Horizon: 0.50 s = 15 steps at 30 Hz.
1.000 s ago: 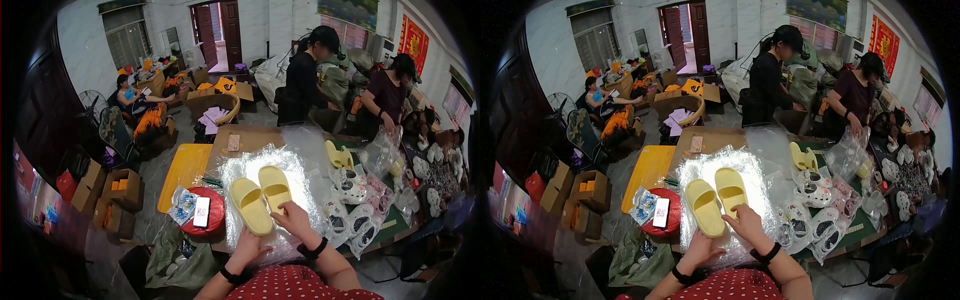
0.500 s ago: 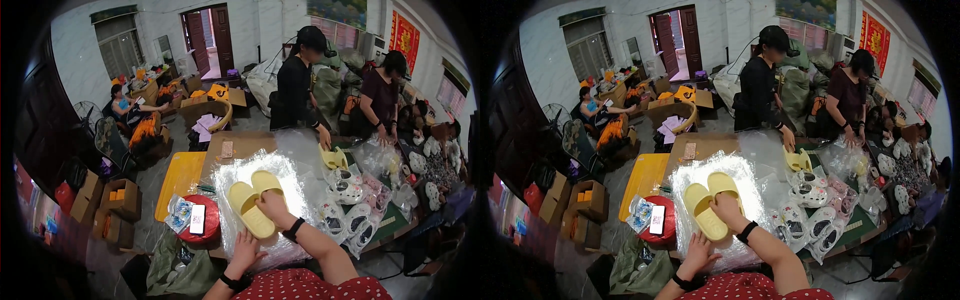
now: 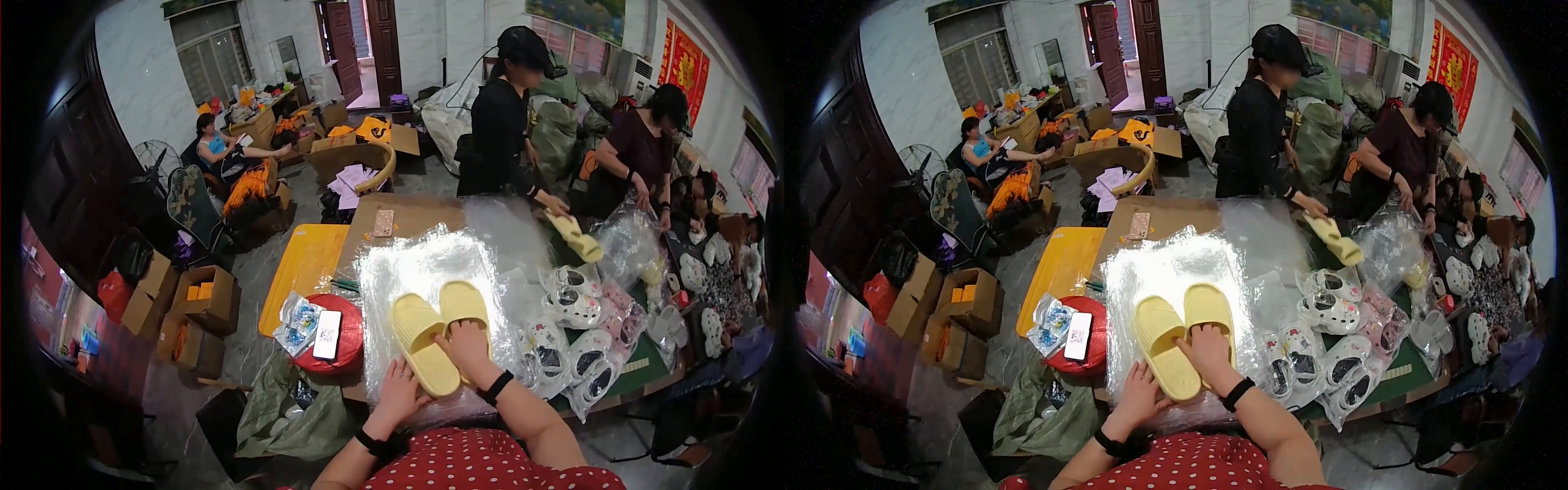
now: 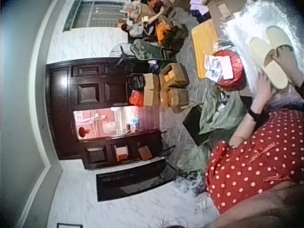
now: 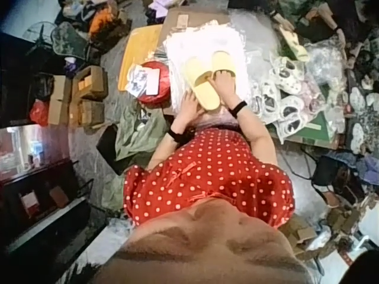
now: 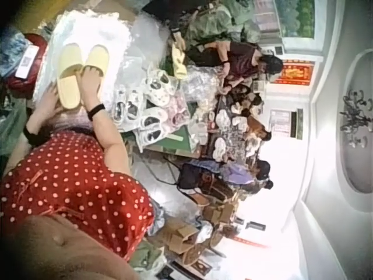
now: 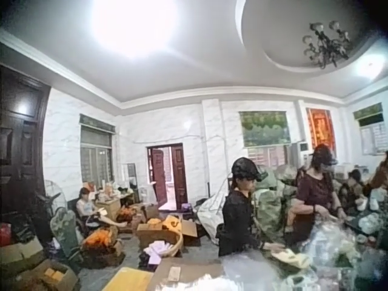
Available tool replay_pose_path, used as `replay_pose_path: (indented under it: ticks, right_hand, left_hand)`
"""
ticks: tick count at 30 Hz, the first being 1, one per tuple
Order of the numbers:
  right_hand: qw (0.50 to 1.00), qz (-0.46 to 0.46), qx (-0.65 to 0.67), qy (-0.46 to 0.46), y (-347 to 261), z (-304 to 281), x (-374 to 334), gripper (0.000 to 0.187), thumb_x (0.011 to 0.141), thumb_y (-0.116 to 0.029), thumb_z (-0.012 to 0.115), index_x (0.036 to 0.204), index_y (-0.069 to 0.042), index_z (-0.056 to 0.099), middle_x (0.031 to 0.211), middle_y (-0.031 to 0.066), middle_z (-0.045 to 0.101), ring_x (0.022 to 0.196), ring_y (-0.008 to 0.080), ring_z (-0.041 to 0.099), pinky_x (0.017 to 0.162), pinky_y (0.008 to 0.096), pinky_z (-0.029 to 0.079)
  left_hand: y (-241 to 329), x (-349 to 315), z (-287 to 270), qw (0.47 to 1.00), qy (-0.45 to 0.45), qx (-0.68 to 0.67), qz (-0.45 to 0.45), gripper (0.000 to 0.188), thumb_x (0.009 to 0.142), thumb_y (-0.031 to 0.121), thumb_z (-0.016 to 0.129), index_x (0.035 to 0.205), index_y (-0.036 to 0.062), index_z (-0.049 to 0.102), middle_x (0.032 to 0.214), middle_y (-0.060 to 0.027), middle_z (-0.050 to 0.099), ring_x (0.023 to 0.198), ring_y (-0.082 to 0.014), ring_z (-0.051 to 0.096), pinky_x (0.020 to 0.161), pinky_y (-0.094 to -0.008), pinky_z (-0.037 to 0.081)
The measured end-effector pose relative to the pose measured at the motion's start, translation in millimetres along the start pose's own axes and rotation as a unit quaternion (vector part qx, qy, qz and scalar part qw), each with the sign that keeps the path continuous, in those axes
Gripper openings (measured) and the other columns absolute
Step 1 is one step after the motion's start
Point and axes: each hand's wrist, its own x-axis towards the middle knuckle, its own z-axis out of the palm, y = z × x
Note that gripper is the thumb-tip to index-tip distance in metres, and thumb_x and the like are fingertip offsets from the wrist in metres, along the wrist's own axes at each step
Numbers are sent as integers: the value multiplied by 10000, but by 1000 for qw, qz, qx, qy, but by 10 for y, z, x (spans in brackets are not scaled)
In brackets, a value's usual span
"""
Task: The recorder is packaging various pairs of shoes into plastic bags at a workstation.
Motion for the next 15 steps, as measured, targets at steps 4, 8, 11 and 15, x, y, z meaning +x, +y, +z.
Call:
replay_pose_path:
  ticks: [4,8,11,15]
  right_hand:
    - [993,46,101,31,145,-101,76,415,892,-429,580,815,-26,635,826,185,634,756,359,621,672,462,504]
    - [967,138,151,155,658,-198,24,361,885,-337,602,776,7,614,758,207,618,735,397,611,654,484,476]
    - [940,171,188,229,943,-406,-150,333,874,-282,634,757,27,588,722,213,600,725,391,599,637,467,451]
    - [895,193,262,305,1155,-728,-552,334,908,-244,639,769,51,568,703,162,569,667,293,564,617,407,416]
  left_hand:
    - [-6,-14,19,1000,20,-15,-5,860,743,581,691,1413,104,440,1482,-194,350,1407,-388,261,1152,-507,203]
    - [38,-10,-124,1000,-10,-27,-5,940,723,657,667,1471,174,363,1532,-189,279,1418,-388,244,1153,-501,195]
    - [114,-3,-238,999,-9,-32,-12,934,711,623,701,1470,198,362,1535,-190,269,1411,-412,242,1145,-535,194]
    - [162,42,-322,999,12,-33,-4,785,724,492,752,1389,176,479,1498,-223,320,1400,-439,246,1131,-577,196]
